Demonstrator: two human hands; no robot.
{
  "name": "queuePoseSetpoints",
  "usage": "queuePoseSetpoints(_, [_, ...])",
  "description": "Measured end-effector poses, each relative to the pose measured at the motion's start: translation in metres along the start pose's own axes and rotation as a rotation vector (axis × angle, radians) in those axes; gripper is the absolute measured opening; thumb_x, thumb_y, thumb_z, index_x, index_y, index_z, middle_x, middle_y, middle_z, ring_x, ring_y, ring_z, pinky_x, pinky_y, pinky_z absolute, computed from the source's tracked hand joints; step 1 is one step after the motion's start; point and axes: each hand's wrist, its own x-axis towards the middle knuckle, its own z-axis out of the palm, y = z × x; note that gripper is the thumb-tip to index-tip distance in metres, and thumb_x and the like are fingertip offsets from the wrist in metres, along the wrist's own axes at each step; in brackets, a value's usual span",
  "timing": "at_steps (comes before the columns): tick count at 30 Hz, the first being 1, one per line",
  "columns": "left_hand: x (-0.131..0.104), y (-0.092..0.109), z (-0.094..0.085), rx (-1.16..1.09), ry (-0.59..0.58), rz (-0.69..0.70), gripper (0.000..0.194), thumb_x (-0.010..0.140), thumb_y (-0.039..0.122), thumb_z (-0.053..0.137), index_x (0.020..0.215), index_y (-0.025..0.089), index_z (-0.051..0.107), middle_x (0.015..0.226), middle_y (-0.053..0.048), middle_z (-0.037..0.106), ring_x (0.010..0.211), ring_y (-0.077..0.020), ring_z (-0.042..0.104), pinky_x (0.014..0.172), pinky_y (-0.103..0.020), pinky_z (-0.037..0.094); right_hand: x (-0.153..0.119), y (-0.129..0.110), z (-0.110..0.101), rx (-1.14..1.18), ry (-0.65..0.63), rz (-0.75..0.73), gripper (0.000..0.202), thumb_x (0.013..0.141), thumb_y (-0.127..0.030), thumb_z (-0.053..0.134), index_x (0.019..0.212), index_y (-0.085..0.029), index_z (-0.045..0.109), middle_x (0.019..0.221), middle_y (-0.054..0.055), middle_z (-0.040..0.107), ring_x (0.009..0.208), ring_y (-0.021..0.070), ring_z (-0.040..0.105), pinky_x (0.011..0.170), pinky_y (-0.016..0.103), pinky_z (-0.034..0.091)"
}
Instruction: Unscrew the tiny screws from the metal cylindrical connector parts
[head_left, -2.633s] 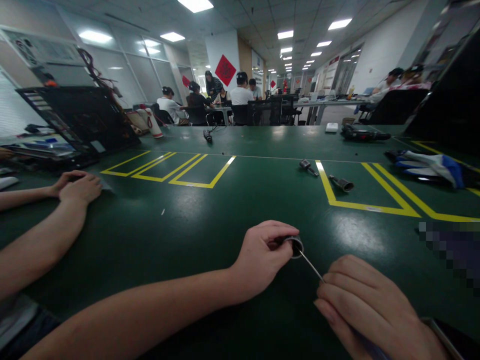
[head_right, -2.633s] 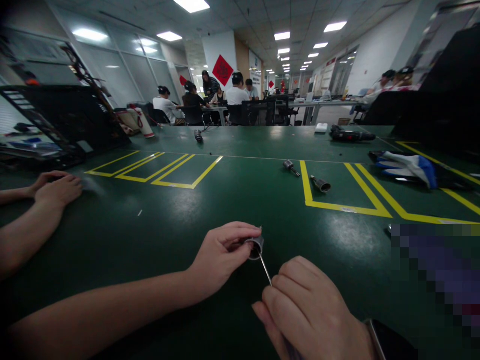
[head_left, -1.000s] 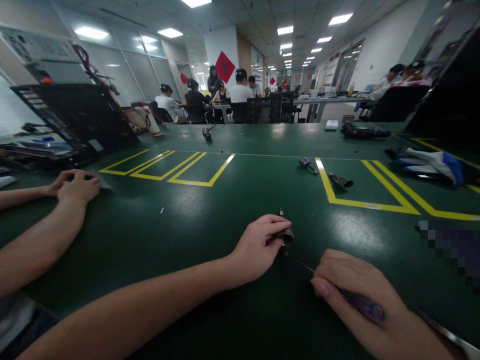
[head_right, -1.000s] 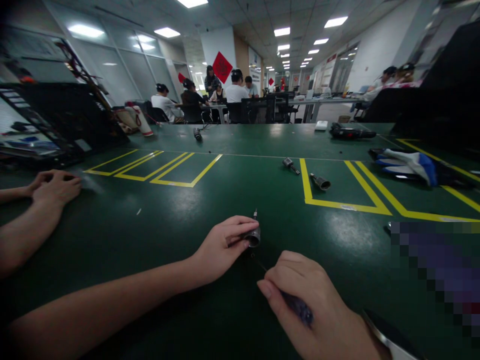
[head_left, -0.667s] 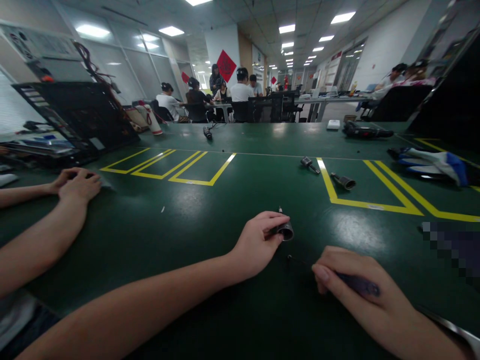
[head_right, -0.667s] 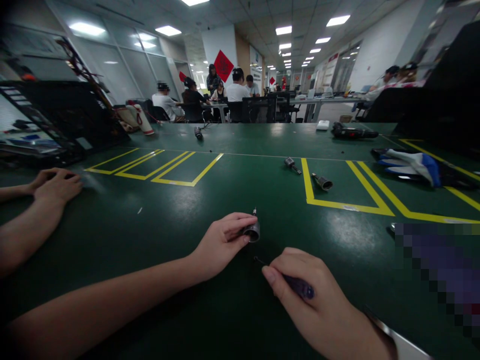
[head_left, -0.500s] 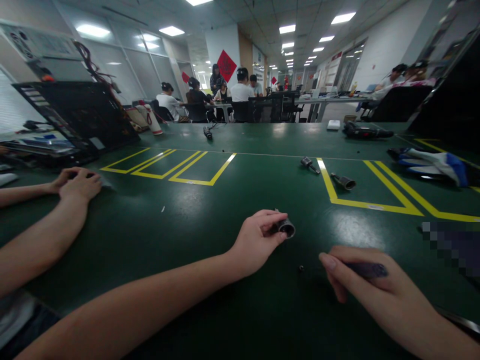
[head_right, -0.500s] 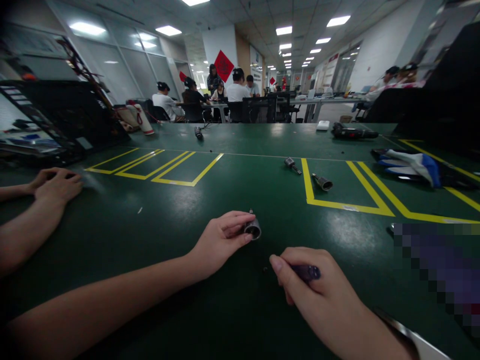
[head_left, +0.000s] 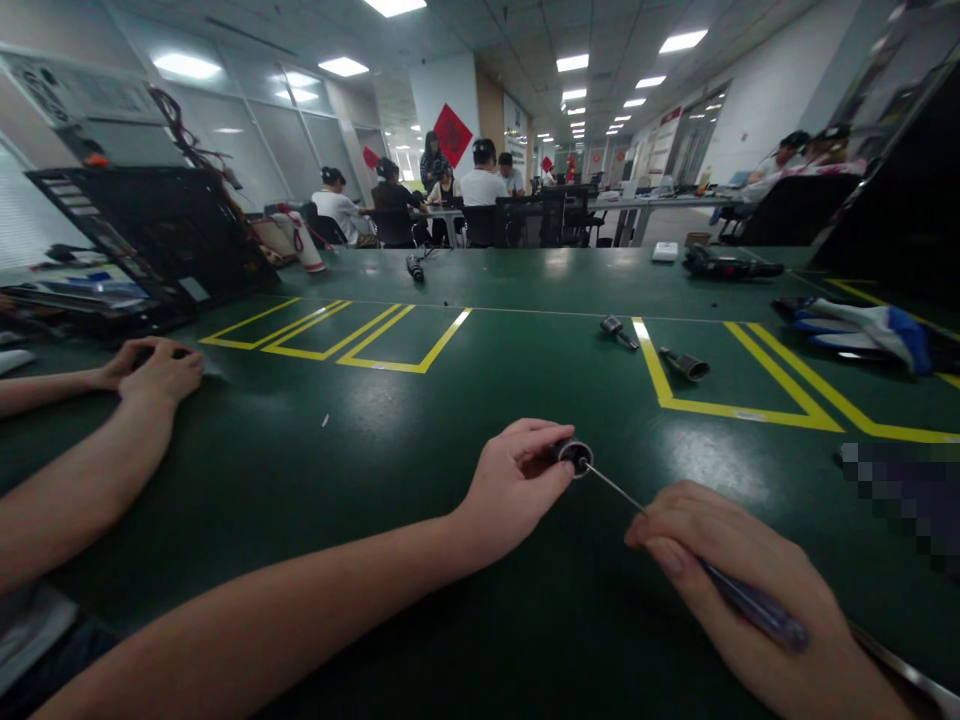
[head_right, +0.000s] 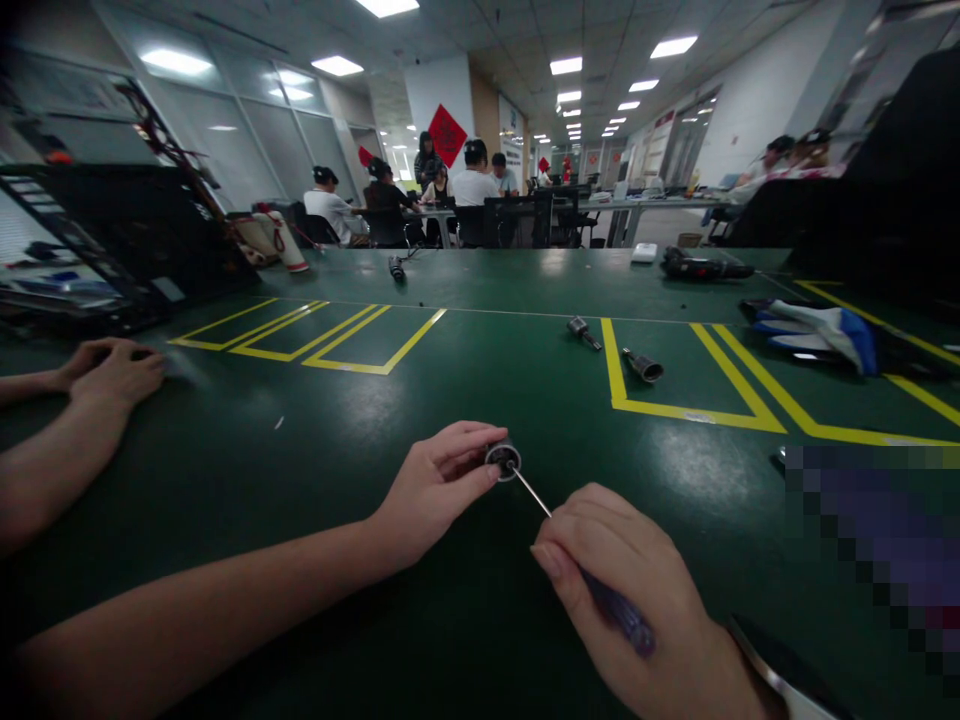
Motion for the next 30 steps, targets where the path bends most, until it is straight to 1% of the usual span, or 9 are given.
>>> queuePoseSetpoints(5, [-0.003, 0.004, 0.005, 0.027, -0.006, 0.027, 0.028, 0.073, 0.012, 0.061, 0.101, 0.011, 0.065, 0.103, -0.009, 0.059, 0.086, -0.0165, 0.064, 0.079, -0.032, 0.056, 0.001, 0.001, 0.004, -0.022, -0.021, -0.043, 0.012, 0.086, -0.009, 0.049, 0.086, -0.021, 0.052, 0.077, 0.002, 0.058, 0.077, 0.0146, 0.058, 0.07, 0.027, 0.05])
queuePoseSetpoints(9, [-0.003, 0.001, 0.007, -0.016, 0.022, 0.038, 0.023, 0.072, 0.014, 0.062, 0.094, 0.01, 0.065, 0.099, -0.009, 0.059, 0.083, -0.017, 0.065, 0.076, -0.032, 0.057, 0.001, -0.003, 0.004, -0.055, -0.017, -0.065, 0.012, 0.085, -0.008, 0.048, 0.086, -0.019, 0.053, 0.075, 0.003, 0.058, 0.072, 0.0144, 0.057, 0.064, 0.027, 0.05])
queuePoseSetpoints(12, [-0.002, -0.003, 0.008, -0.025, 0.051, 0.029, 0.019, 0.07, 0.013, 0.062, 0.089, 0.01, 0.065, 0.095, -0.008, 0.061, 0.08, -0.0169, 0.066, 0.075, -0.032, 0.057, 0.004, -0.007, 0.003, -0.067, -0.016, -0.076, 0.012, 0.085, -0.008, 0.048, 0.083, -0.019, 0.053, 0.073, 0.003, 0.059, 0.07, 0.014, 0.058, 0.062, 0.026, 0.05])
queuePoseSetpoints(17, [-0.001, -0.004, 0.008, -0.023, 0.06, 0.034, 0.017, 0.07, 0.013, 0.063, 0.086, 0.013, 0.066, 0.095, -0.007, 0.062, 0.079, -0.0162, 0.066, 0.074, -0.032, 0.058, 0.005, -0.011, 0.003, -0.084, -0.022, -0.096, 0.014, 0.084, -0.007, 0.047, 0.08, -0.02, 0.053, 0.07, 0.003, 0.06, 0.065, 0.0143, 0.058, 0.058, 0.026, 0.049])
queuePoseSetpoints(22, [-0.002, -0.002, 0.009, -0.046, 0.078, 0.026, 0.016, 0.068, 0.01, 0.063, 0.084, 0.012, 0.067, 0.093, -0.007, 0.063, 0.078, -0.0159, 0.067, 0.072, -0.031, 0.058, 0.004, -0.012, 0.006, -0.174, -0.029, -0.168, 0.013, 0.084, -0.006, 0.048, 0.082, -0.017, 0.054, 0.071, 0.004, 0.061, 0.066, 0.0153, 0.057, 0.058, 0.027, 0.049])
queuePoseSetpoints(26, [-0.001, -0.001, 0.011, -0.07, 0.086, 0.004, 0.016, 0.067, 0.009, 0.064, 0.082, 0.012, 0.067, 0.092, -0.006, 0.063, 0.076, -0.0155, 0.066, 0.071, -0.031, 0.058, 0.005, -0.013, 0.008, -0.284, -0.03, -0.245, 0.017, 0.084, -0.006, 0.045, 0.074, -0.017, 0.055, 0.065, 0.004, 0.061, 0.06, 0.0159, 0.057, 0.054, 0.029, 0.047])
queuePoseSetpoints(30, [-0.001, -0.002, 0.011, -0.076, 0.093, -0.02, 0.016, 0.066, 0.009, 0.063, 0.081, 0.011, 0.067, 0.091, -0.006, 0.063, 0.077, -0.0164, 0.067, 0.071, -0.031, 0.057, 0.004, -0.014, 0.009, -0.305, -0.032, -0.25, 0.022, 0.085, -0.008, 0.044, 0.07, -0.017, 0.056, 0.064, 0.004, 0.062, 0.06, 0.0157, 0.057, 0.054, 0.028, 0.046])
